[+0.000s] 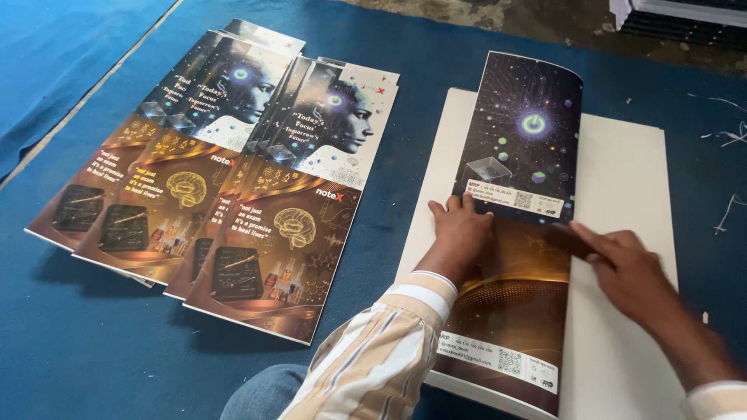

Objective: The person assembles notebooks by placing a printed cover sheet onto a white backing board and smoothing it down with a small tool. They repeat this process for multiple units, stacking the finished notebooks to the side.

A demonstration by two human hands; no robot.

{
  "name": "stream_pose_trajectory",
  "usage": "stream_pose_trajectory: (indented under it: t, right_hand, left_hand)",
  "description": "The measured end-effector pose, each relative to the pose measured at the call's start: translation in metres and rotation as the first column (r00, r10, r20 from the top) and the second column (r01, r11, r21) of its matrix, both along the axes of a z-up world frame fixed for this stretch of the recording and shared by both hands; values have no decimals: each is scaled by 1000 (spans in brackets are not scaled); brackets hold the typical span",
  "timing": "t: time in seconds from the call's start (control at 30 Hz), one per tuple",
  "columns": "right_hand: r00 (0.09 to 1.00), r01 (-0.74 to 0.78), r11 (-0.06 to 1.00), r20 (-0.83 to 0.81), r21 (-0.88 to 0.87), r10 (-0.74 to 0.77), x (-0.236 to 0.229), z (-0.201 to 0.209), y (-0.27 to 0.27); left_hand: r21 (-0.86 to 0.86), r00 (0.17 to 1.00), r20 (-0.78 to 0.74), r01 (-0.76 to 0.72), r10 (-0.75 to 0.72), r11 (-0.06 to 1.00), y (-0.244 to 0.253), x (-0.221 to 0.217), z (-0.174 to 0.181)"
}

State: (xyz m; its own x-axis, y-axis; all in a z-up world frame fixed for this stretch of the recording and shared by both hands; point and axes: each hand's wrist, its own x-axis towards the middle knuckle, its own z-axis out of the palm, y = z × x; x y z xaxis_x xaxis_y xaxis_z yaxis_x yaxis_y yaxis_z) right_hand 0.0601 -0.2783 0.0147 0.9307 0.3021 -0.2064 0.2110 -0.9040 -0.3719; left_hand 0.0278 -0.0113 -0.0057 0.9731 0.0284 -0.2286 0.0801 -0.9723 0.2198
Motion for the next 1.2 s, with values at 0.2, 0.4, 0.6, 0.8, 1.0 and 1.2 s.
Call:
stream_pose_trajectory:
  t: [0.2,0.4,0.6,0.8,1.0,1.2]
  right_hand:
    - [994,-106,992,12,-61,107,-3,-8,15]
    - [989,-140,988,59,71,136,0,-25,4]
    - [976,-177,972,157,153,153,3,-28,3]
    - [956,-187,975,250,121,153,26,-31,6]
    - [946,-157,984,298,83,126,62,-38,9]
    - [925,-199,971,352,135,141,88,-39,11]
  left_hand:
    - [-7,1000,1,6,-6,1000,0,3,-6]
    - [6,993,-108,47,-47,999,2,0,19]
    - [55,992,-94,88,-83,995,1,-10,37]
    - [96,989,-82,134,-126,986,1,-13,38]
    - [141,983,-88,174,-163,975,0,-14,34]
    - [175,976,-121,198,-179,964,-2,-10,31]
